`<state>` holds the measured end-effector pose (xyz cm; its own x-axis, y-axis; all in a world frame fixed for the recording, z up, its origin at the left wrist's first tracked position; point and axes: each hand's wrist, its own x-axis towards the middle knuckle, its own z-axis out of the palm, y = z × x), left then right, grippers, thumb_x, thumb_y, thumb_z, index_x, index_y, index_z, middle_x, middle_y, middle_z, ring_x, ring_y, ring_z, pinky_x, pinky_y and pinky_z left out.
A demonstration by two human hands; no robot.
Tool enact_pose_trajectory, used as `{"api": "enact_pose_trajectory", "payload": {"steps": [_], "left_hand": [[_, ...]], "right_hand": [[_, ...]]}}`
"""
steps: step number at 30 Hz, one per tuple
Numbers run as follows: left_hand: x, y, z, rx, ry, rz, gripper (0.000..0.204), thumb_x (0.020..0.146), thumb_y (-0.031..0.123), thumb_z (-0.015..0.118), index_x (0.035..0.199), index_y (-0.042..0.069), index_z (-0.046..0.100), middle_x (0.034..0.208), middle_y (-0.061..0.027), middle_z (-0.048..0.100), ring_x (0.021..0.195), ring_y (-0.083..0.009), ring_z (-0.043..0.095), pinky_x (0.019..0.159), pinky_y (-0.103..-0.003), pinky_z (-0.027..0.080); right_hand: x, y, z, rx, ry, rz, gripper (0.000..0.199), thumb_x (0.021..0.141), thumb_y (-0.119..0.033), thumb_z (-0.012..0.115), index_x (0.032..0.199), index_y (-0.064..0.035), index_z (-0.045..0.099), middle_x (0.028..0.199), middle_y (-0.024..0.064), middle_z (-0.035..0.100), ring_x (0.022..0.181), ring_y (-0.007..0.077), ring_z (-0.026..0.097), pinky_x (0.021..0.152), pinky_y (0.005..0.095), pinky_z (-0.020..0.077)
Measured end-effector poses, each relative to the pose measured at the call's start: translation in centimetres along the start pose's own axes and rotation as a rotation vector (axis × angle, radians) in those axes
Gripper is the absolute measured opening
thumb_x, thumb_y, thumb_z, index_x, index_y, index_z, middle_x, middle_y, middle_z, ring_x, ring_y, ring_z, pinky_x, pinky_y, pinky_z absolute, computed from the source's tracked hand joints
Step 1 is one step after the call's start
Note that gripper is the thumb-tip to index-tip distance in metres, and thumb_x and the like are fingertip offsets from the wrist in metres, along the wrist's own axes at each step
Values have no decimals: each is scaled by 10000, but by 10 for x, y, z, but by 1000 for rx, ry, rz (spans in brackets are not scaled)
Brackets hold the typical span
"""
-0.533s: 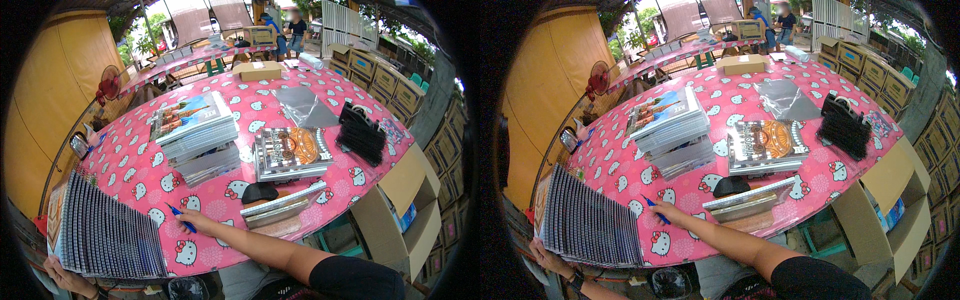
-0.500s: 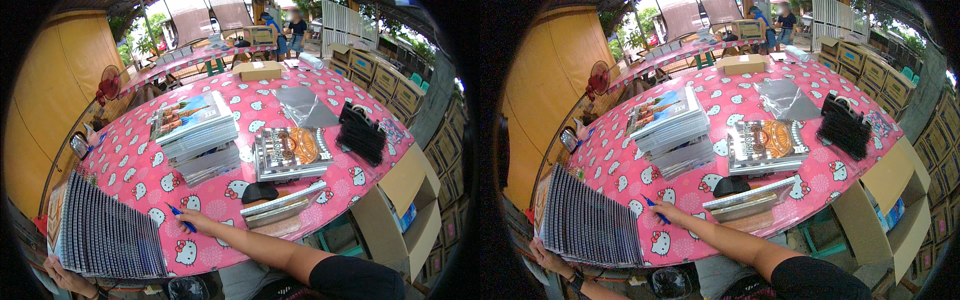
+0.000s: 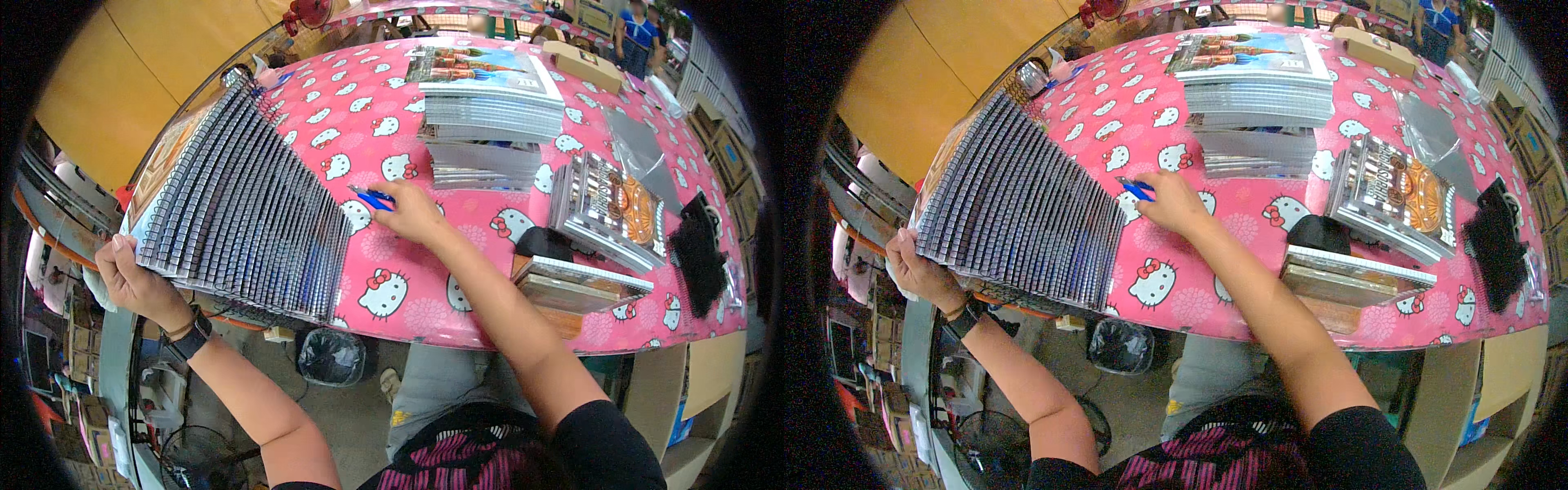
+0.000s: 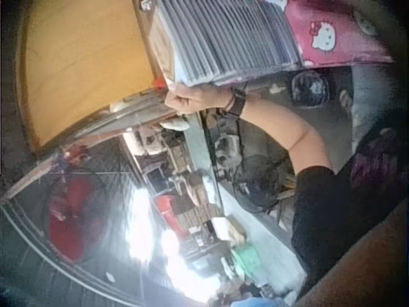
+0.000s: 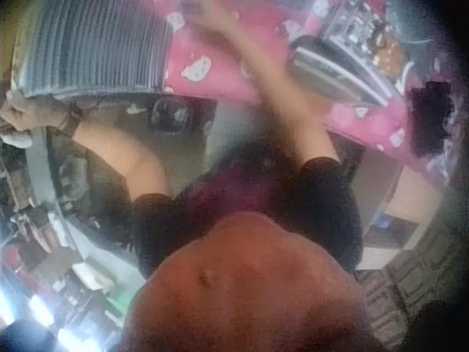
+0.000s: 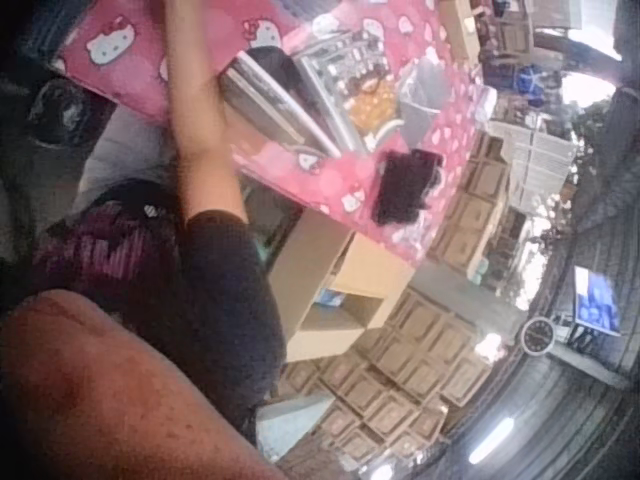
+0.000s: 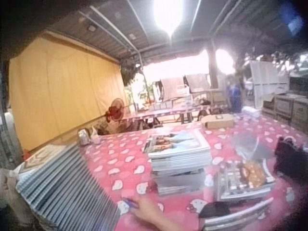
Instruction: The person uses snips to trim the excess plastic coil from the spines of a stack of spiral-bound notebooks. They handle each notebook one at a time, cutting the coil at both ends before returning it to the stack on the table.
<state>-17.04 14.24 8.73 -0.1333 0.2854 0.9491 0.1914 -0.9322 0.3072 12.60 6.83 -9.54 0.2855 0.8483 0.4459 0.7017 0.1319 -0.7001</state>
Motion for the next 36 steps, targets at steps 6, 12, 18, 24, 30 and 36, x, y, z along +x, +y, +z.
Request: {"api": "enact_pose_trajectory", "payload": {"steps": [6,12,18,24,30,36], "left_hand": [[1,-11,-7,-5,27,-60,207,890,172,517,742,31,547,725,-26,537,668,-112,463,669,-253,384],[-2,-2,2,-43,69,-65,232,894,178,519,711,35,524,687,-14,501,653,-85,439,665,-228,363],[-1,-9,-4,9,41,-59,220,888,185,524,731,30,535,712,-19,523,661,-104,447,665,-245,377],[-1,-8,-3,-17,46,-65,224,879,189,532,728,25,548,707,-11,510,666,-113,445,674,-246,377],[-2,-4,1,-19,53,-65,214,874,183,542,723,31,548,708,-13,513,666,-115,444,675,-248,376],[-1,-11,-6,-54,43,-95,225,870,199,557,719,33,549,710,-12,515,661,-110,446,668,-254,379]], "right_hand": [[16,-22,-11,-254,-166,-9,485,636,-223,657,1108,-132,592,963,156,575,950,316,537,827,423,431],[20,-33,-7,-343,-167,-14,473,650,-222,647,1113,-147,581,1018,131,566,1012,312,504,860,516,379],[20,-34,-7,-455,-97,-67,414,692,-322,653,1073,-164,613,984,119,595,997,281,533,818,485,429],[26,-31,-6,-331,-109,-155,363,688,-296,638,1008,-125,637,890,144,616,812,319,603,729,453,490],[33,-23,10,1023,-515,805,340,812,-317,530,976,-19,539,811,180,607,597,300,608,531,412,516],[20,-24,15,257,-261,375,418,756,-332,572,1049,-34,564,832,169,614,737,321,622,648,449,507]]}}
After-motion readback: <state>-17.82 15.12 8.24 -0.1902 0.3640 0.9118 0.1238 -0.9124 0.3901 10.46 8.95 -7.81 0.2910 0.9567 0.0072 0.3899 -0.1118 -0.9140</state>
